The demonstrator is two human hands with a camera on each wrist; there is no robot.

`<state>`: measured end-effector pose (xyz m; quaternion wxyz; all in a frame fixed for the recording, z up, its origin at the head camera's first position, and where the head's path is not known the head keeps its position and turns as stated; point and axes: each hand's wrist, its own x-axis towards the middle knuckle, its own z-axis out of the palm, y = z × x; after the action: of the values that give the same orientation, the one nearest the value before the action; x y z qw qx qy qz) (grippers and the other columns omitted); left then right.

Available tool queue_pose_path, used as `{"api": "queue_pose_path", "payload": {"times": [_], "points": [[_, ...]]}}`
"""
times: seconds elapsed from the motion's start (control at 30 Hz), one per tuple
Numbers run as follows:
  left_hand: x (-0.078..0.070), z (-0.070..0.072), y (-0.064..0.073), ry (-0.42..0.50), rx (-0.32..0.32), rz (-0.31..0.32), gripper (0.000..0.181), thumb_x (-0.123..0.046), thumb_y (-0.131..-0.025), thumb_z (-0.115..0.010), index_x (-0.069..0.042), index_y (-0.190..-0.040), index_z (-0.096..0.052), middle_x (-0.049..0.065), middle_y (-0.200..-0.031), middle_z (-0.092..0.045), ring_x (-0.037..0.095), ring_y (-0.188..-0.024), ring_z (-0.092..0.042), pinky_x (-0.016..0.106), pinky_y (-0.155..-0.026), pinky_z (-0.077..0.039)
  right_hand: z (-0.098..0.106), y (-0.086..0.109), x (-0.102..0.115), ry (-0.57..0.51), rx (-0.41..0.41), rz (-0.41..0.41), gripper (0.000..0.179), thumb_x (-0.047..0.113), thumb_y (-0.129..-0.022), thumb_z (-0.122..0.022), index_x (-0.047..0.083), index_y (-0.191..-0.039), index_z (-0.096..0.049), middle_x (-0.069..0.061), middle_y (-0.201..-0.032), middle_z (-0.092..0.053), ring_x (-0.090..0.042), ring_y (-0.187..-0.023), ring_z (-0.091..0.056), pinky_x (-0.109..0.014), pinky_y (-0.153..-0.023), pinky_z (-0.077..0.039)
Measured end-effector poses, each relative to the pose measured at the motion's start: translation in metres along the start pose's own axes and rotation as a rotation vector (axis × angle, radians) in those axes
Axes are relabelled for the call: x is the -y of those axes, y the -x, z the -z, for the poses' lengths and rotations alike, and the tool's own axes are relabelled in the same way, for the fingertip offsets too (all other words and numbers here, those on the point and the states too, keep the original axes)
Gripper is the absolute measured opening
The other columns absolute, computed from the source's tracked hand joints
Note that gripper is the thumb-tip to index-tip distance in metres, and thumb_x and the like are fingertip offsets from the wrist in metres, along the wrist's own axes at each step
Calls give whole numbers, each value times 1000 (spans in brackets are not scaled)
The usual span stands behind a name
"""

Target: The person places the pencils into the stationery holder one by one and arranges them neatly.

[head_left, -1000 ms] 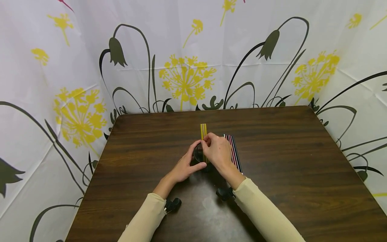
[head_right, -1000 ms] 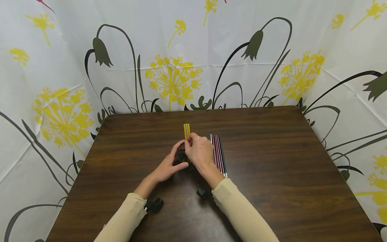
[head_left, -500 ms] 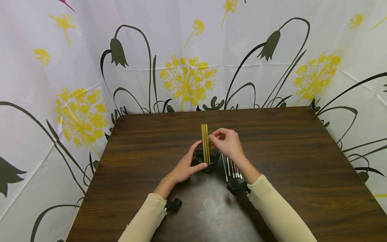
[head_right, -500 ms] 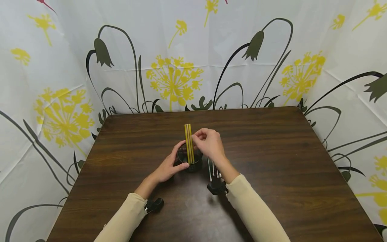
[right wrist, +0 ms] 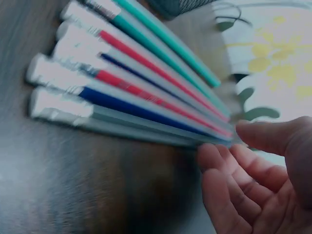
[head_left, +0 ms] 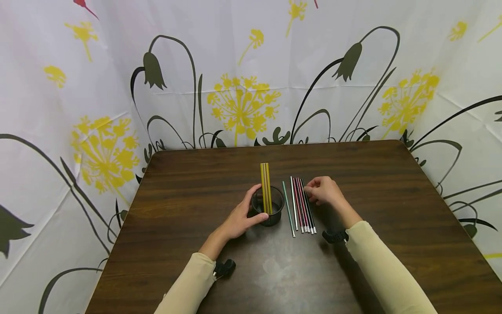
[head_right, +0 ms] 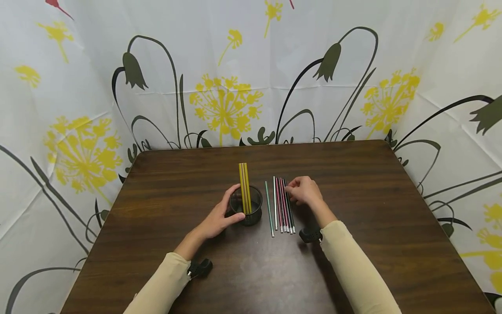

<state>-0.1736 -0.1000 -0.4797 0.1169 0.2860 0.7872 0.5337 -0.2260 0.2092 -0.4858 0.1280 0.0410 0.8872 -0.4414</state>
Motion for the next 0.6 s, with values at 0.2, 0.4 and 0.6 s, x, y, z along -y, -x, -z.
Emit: {"api": "queue_pose_path", "payload": {"times": [0.2,0.4,0.6], "points": [[1,-1,-1,13,4,-17,81,-19,-95,-67,-16,-156,-15,19,-145,-41,42,-131,-43,55,-107,-34,-4,-9,-18,-64,22,-23,22,20,-90,-72,-1,-98,-68,-9,-81,-70,-18,-67,-69,-34,-57,-57],[1,0,0,14,4,-14,81,-15,-94,-67,-13,-156,-15,20,-144,-43,43,-128,-46,56,-106,-35,-6,-10,-15,-39,35,-35,17,13,-88,-72,-1,-96,-67,-9,-81,-70,-18,-65,-68,-33,-56,-57],[1,0,0,16,9,-15,81,-16,-94,-67,-12,-156,-14,21,-144,-43,43,-129,-46,56,-105,-35,-4,-7,-7,125,2,-71,13,18,-88,-71,6,-93,-68,-5,-73,-68,-16,-60,-65,-32,-56,-55]]}}
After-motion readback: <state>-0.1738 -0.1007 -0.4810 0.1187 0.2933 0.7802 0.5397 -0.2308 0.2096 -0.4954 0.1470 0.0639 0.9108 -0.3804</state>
